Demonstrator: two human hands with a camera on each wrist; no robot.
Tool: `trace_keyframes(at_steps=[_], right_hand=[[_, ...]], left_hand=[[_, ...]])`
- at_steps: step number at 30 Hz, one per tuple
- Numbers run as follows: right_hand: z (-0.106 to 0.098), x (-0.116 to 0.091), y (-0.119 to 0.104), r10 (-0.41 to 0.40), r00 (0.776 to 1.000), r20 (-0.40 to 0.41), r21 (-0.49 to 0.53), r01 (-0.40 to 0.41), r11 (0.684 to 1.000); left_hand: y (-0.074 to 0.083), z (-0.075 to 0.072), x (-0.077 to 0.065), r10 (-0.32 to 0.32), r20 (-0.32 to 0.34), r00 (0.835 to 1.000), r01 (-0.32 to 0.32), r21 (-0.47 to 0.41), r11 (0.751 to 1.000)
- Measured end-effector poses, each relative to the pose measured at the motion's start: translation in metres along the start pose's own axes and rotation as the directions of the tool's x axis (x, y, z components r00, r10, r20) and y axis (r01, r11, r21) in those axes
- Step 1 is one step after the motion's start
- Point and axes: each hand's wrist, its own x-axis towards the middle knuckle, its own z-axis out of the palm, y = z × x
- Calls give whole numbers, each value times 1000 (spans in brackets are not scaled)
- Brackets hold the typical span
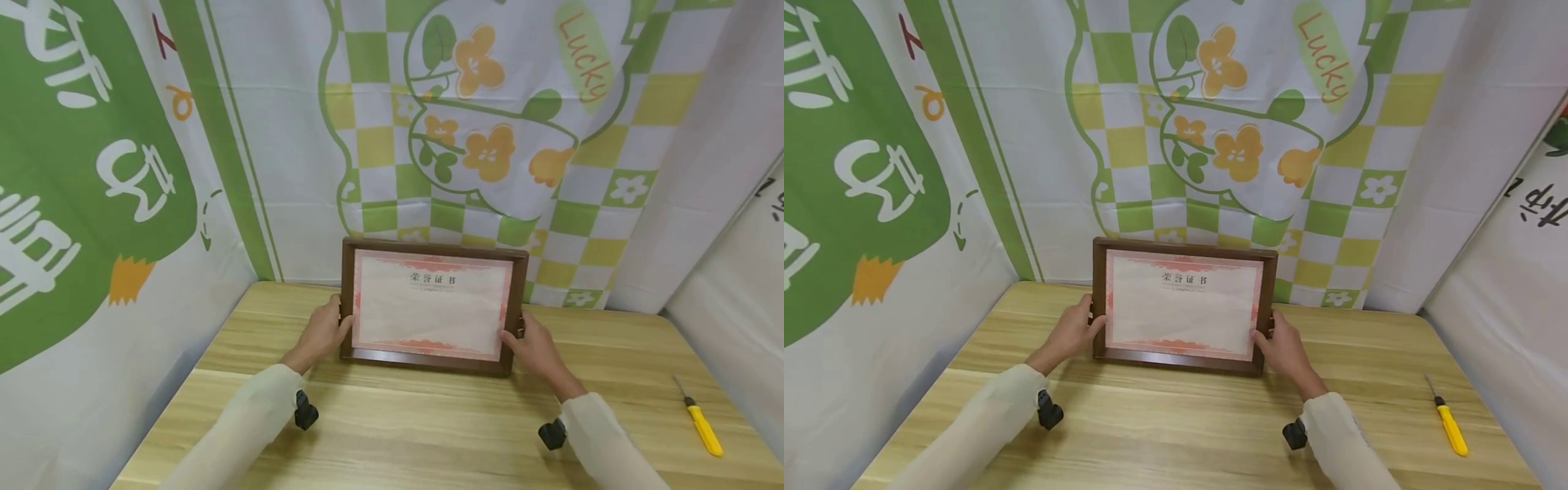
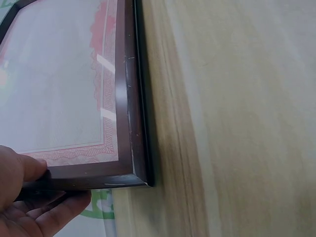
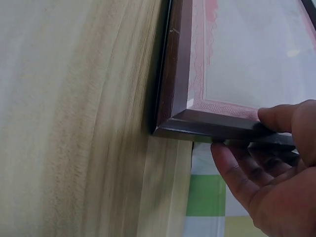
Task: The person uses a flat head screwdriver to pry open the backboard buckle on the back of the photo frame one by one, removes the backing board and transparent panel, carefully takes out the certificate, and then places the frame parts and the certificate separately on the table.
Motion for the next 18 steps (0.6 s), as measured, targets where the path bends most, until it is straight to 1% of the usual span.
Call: trace_keyframes(at_steps=[2, 4, 7, 9, 13, 18], right_hand=[[0, 2, 0, 1, 1000, -13, -26, -1, 1000], [-1, 3, 0, -1, 1000, -31, -46, 0, 999], [-1, 2, 1, -23, 998, -55, -63, 19, 998], [1, 1, 2, -49, 995, -85, -74, 43, 996], [6, -2, 5, -108, 981, -163, -99, 93, 991], [9, -6, 7, -133, 963, -233, -85, 116, 990]], left_hand=[[1, 0, 1, 1, -18, 1000, -1, 28, 1000], [3, 0, 1, -2, -27, 1000, 3, 27, 1000], [4, 0, 0, -3, -42, 999, 3, 18, 1000], [5, 1, -1, -3, -58, 998, 3, -3, 1000], [4, 4, -3, 8, -101, 995, -12, -36, 999], [2, 7, -3, 57, -165, 985, -64, -38, 997]])
